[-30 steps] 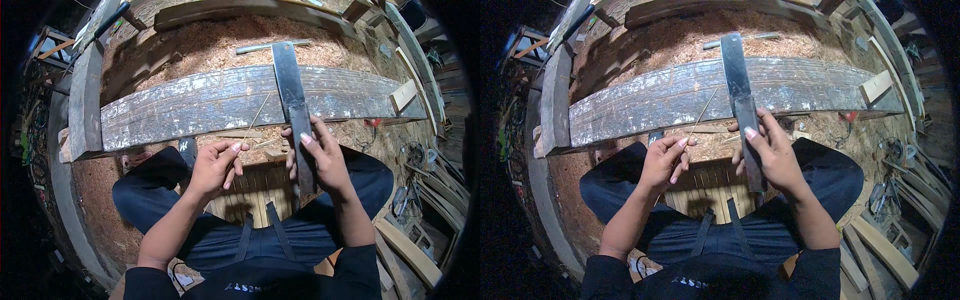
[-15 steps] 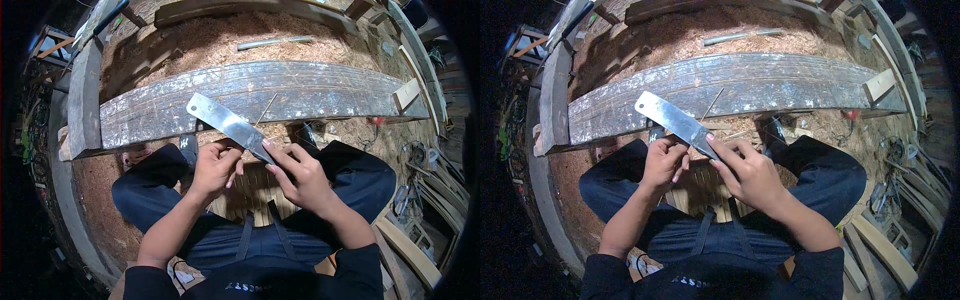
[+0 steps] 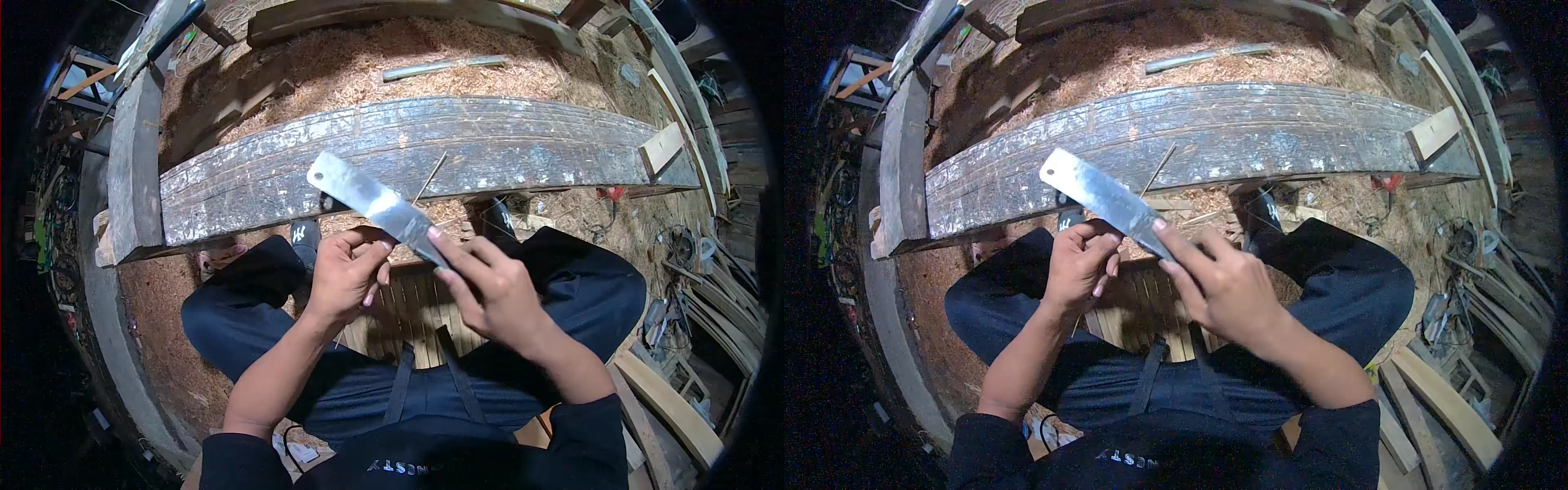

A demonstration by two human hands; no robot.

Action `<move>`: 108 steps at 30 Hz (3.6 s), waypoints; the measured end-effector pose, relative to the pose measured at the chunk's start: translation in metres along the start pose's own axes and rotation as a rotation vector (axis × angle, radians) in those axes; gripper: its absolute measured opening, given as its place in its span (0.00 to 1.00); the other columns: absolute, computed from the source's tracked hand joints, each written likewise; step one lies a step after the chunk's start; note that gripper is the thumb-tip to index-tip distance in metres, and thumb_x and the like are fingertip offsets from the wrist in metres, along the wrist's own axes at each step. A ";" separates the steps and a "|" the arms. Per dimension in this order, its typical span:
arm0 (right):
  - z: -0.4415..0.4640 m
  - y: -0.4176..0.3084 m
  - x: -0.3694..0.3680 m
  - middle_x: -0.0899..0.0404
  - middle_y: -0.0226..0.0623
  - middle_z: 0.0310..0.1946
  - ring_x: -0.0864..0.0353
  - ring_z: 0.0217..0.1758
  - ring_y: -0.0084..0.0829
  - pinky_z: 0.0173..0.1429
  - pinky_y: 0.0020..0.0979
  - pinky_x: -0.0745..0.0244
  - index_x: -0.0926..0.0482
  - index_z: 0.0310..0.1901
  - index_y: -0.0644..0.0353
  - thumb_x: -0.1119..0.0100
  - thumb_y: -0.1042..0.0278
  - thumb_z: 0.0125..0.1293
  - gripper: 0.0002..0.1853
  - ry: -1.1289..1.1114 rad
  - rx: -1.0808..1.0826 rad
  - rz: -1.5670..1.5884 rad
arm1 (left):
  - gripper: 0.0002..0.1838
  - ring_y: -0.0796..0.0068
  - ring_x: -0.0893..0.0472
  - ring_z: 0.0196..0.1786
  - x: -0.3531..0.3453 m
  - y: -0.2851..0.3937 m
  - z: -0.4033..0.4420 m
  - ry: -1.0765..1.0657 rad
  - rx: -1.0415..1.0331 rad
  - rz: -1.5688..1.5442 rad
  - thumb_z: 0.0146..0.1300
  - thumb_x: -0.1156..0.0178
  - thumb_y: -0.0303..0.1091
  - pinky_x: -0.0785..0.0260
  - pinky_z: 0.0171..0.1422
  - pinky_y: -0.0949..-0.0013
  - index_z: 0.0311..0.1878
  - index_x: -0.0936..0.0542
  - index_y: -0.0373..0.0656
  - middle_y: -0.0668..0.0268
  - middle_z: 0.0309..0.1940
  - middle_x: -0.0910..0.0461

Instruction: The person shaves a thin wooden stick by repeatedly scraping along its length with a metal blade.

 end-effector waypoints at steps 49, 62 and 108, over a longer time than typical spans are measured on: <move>0.001 0.009 0.009 0.23 0.43 0.35 0.18 0.26 0.44 0.31 0.42 0.20 0.25 0.68 0.50 0.38 0.65 0.69 0.25 0.050 -0.048 -0.017 | 0.13 0.89 0.37 0.10 0.002 0.008 -0.006 0.057 0.019 0.039 0.69 0.34 0.35 0.50 0.12 0.81 0.45 0.16 0.33 0.71 0.15 0.27; -0.001 0.006 0.007 0.22 0.42 0.35 0.18 0.25 0.46 0.30 0.42 0.20 0.24 0.67 0.51 0.37 0.66 0.68 0.25 0.053 -0.005 -0.037 | 0.12 0.87 0.38 0.09 0.001 0.007 -0.006 0.043 0.036 0.049 0.70 0.35 0.35 0.50 0.12 0.80 0.45 0.17 0.33 0.71 0.13 0.27; 0.128 0.076 0.069 0.22 0.34 0.24 0.23 0.23 0.23 0.27 0.28 0.26 0.20 0.40 0.66 0.31 0.63 0.69 0.13 0.506 -0.376 1.227 | 0.09 0.87 0.27 0.22 0.020 0.183 0.036 0.019 -0.573 0.757 0.66 0.30 0.33 0.38 0.25 0.79 0.35 0.12 0.36 0.73 0.21 0.20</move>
Point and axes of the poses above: each hand's wrist, its own z-axis towards the middle knuckle, its own x-axis out of the back of the hand, y = z × x, the point moved 10 cm from there along z, towards the middle knuckle
